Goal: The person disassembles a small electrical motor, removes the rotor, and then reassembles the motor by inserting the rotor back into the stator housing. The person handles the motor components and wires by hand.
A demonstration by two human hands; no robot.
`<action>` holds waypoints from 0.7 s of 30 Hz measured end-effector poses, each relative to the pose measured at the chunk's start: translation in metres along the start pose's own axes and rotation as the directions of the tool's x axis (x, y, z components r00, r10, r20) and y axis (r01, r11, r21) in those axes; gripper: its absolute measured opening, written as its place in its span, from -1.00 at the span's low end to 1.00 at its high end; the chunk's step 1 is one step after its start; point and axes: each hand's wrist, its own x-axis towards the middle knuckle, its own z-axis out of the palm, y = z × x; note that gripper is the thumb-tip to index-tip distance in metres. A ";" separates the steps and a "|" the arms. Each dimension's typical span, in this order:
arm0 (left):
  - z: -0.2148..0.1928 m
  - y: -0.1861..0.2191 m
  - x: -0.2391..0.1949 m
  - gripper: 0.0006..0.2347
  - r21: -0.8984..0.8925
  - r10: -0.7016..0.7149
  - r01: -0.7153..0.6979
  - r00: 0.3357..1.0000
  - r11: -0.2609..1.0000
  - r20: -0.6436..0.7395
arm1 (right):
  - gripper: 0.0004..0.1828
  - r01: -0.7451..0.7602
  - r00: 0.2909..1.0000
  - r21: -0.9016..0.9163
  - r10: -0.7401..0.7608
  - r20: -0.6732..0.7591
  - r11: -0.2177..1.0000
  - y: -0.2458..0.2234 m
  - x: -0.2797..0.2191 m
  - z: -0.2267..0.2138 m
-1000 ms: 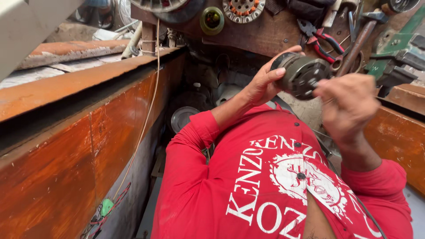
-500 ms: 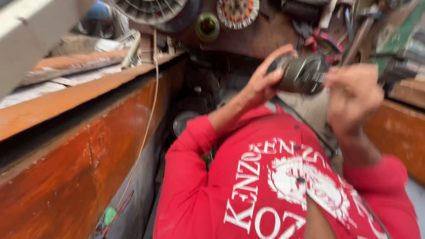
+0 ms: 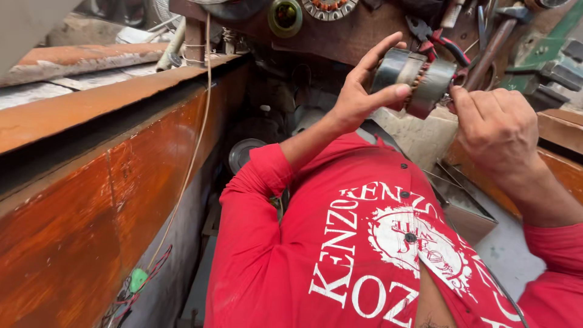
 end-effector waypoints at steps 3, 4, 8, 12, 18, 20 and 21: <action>0.014 0.014 0.002 -0.09 0.178 0.141 -0.149 0.988 0.973 0.054 | -0.86 -0.069 0.994 0.052 0.064 0.093 0.996 0.018 -0.013 0.020; 0.019 0.018 -0.001 -0.02 0.248 0.187 -0.197 0.980 0.948 0.065 | -0.90 -0.102 0.989 0.119 0.088 0.119 0.988 0.026 -0.018 0.026; 0.036 0.029 -0.003 0.09 0.552 0.530 -0.503 0.839 0.665 0.126 | -0.95 -0.233 0.969 0.369 0.182 0.169 0.899 0.043 -0.036 0.050; 0.045 0.037 -0.003 0.05 0.458 0.620 -0.631 0.759 0.627 0.197 | -0.92 -0.192 0.980 0.564 0.191 0.062 0.803 0.042 -0.036 0.049; 0.038 0.042 -0.008 0.06 0.416 0.591 -0.647 0.759 0.639 0.272 | -0.91 -0.206 0.972 0.533 0.234 0.014 0.821 0.027 -0.028 0.029; 0.036 0.039 -0.009 0.07 0.401 0.575 -0.639 0.768 0.656 0.282 | -0.91 -0.198 0.973 0.519 0.231 0.001 0.832 0.025 -0.027 0.028; 0.037 0.037 -0.009 0.08 0.398 0.569 -0.633 0.773 0.664 0.281 | -0.90 -0.183 0.976 0.514 0.219 -0.010 0.838 0.024 -0.027 0.027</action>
